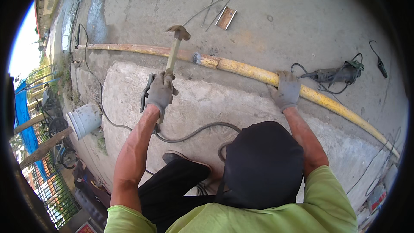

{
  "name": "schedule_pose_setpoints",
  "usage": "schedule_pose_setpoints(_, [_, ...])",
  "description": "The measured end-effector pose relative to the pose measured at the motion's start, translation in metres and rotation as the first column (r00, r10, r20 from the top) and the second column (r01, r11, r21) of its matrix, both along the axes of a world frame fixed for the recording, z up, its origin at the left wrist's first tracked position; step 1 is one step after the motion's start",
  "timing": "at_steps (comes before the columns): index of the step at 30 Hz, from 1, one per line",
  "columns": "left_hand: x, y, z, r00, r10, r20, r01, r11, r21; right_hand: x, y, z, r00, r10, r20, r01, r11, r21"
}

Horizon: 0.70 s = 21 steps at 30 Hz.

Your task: The person welds a long metal pipe on the ground using a welding torch, then hammers the weld area to remove slag. The person repeats welding and hammering on the same section of the pipe.

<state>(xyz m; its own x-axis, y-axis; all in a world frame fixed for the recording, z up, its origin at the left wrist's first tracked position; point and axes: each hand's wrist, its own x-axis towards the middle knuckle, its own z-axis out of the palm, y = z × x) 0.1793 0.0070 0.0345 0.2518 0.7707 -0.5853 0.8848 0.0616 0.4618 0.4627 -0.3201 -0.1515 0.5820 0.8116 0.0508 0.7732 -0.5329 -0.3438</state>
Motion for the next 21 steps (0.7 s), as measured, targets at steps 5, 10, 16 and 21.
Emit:
schedule_pose_setpoints(5, [0.011, 0.021, 0.02, 0.988, -0.032, -0.149, 0.023, 0.998, -0.063, -0.004, -0.007, -0.002, 0.998, -0.013, 0.06, 0.01, 0.999, 0.04])
schedule_pose_setpoints(10, [0.012, -0.004, 0.028, 0.966, 0.064, 0.249, -0.079, 0.995, 0.053, 0.002, -0.006, -0.003, 0.999, -0.028, 0.026, 0.027, 0.999, 0.017])
schedule_pose_setpoints(16, [-0.015, -0.003, 0.0, 0.989, 0.11, -0.102, -0.126, 0.978, -0.165, -0.002, -0.007, -0.007, 0.998, -0.003, 0.055, -0.002, 0.995, 0.095])
schedule_pose_setpoints(21, [-0.002, -0.008, 0.023, 0.973, 0.109, 0.204, -0.119, 0.992, 0.035, 0.001, -0.006, -0.005, 0.999, -0.033, 0.024, 0.033, 0.999, 0.007])
